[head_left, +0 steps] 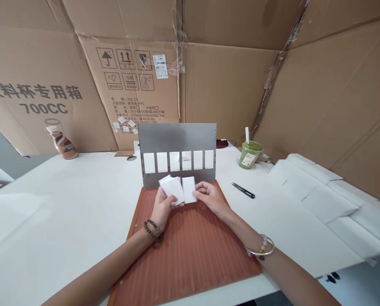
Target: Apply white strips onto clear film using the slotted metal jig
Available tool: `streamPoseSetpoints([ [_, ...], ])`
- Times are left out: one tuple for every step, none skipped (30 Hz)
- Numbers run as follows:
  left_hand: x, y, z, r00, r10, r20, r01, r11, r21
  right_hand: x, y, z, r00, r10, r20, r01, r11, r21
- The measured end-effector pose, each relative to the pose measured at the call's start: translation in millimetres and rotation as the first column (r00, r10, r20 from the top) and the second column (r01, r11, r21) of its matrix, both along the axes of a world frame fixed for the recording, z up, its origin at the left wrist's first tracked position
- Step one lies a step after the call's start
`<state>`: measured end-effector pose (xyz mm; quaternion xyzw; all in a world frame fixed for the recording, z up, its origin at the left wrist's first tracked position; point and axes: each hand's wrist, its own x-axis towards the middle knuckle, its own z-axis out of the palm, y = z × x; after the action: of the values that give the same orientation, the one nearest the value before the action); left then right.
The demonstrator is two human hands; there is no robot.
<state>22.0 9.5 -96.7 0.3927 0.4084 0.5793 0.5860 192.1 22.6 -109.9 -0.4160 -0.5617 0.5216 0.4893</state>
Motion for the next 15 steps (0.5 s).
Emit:
streamPoseSetpoints([
  [0.0, 0.9, -0.1, 1.0, 0.0, 0.0, 0.0, 1.0, 0.001, 0.2, 0.5, 0.1, 1.0, -0.003, -0.004, 0.003, 1.0, 0.001],
  [0.0, 2.0, -0.4, 1.0, 0.001, -0.001, -0.001, 1.0, -0.001, 0.4, 1.1, 0.0, 1.0, -0.007, -0.009, 0.007, 1.0, 0.002],
  [0.1, 3.1, -0.9, 1.0, 0.001, -0.002, -0.001, 1.0, -0.003, 0.7, 1.7, -0.1, 1.0, -0.011, -0.017, 0.011, 1.0, 0.003],
  [0.1, 4.2, -1.4, 1.0, -0.001, -0.003, 0.001, 1.0, -0.005, 1.1, 2.2, -0.1, 1.0, -0.014, -0.026, 0.014, 1.0, 0.002],
  [0.3, 5.1, -2.0, 1.0, -0.005, -0.004, 0.005, 1.0, -0.006, 1.4, 2.5, 0.0, 0.999, -0.016, -0.034, 0.016, 1.0, -0.001],
  [0.5, 5.8, -2.5, 1.0, -0.011, -0.004, 0.011, 1.0, -0.007, 1.7, 2.6, 0.1, 0.999, -0.018, -0.042, 0.018, 1.0, -0.005],
  [0.7, 6.2, -3.0, 1.0, -0.018, -0.004, 0.018, 1.0, -0.006, 1.9, 2.5, 0.4, 0.999, -0.02, -0.05, 0.02, 1.0, -0.009],
  [1.0, 6.3, -3.4, 1.0, -0.024, -0.004, 0.024, 1.0, -0.004, 2.2, 2.2, 0.8, 0.998, -0.021, -0.057, 0.021, 1.0, -0.013],
  [1.4, 6.1, -3.9, 1.0, -0.03, -0.005, 0.03, 1.0, -0.003, 2.6, 1.7, 1.1, 0.998, -0.021, -0.064, 0.02, 1.0, -0.015],
  [1.8, 5.8, -4.3, 0.999, -0.034, -0.005, 0.034, 0.999, -0.002, 3.0, 1.2, 1.4, 0.997, -0.021, -0.071, 0.02, 1.0, -0.015],
  [2.3, 5.3, -4.8, 0.999, -0.035, -0.004, 0.035, 0.999, -0.001, 3.5, 0.5, 1.6, 0.997, -0.019, -0.078, 0.018, 1.0, -0.014],
  [2.7, 4.9, -5.3, 0.999, -0.034, -0.003, 0.034, 0.999, 0.001, 4.1, -0.1, 1.5, 0.996, -0.018, -0.086, 0.017, 1.0, -0.013],
  [3.0, 4.4, -5.8, 0.999, -0.034, 0.0, 0.034, 0.999, 0.002, 4.7, -0.7, 1.3, 0.996, -0.016, -0.093, 0.015, 1.0, -0.013],
  [3.3, 3.9, -6.3, 0.999, -0.034, 0.003, 0.034, 0.999, 0.003, 5.4, -1.2, 0.9, 0.995, -0.017, -0.101, 0.016, 1.0, -0.014],
  [3.5, 3.5, -6.8, 0.999, -0.035, 0.006, 0.035, 0.999, 0.003, 6.1, -1.6, 0.4, 0.994, -0.02, -0.109, 0.019, 1.0, -0.014],
])
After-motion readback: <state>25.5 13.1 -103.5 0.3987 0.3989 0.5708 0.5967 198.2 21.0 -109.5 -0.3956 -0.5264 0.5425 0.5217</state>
